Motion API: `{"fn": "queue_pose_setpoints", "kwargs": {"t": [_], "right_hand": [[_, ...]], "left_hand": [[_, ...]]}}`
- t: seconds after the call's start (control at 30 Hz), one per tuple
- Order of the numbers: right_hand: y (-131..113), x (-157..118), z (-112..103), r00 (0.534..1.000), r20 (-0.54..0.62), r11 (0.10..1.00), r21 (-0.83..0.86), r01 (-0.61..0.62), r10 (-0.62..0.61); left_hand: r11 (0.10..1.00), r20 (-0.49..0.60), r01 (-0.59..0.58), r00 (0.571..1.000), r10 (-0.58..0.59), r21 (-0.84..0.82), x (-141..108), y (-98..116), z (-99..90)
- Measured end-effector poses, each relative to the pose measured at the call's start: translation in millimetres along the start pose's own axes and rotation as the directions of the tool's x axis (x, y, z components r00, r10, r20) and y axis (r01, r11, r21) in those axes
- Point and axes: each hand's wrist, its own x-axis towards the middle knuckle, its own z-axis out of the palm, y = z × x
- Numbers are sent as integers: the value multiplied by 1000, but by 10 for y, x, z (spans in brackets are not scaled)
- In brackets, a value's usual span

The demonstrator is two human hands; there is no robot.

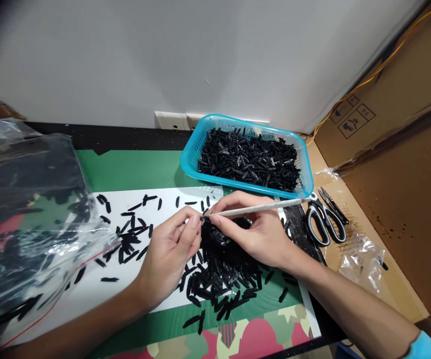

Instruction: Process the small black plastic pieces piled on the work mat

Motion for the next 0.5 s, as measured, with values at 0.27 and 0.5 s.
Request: {"fn": "queue_pose_setpoints", "kwargs": {"t": [0.27, 0.5], "right_hand": [[-3, -3, -9, 1000, 11, 1000, 12, 5, -5], [-6, 12, -7, 999, -5, 999, -35, 35, -35]], "left_hand": [[1000, -10, 14, 1000, -14, -10, -19, -14, 3], [999, -7, 30, 1000, -31, -41, -16, -23, -2]]}}
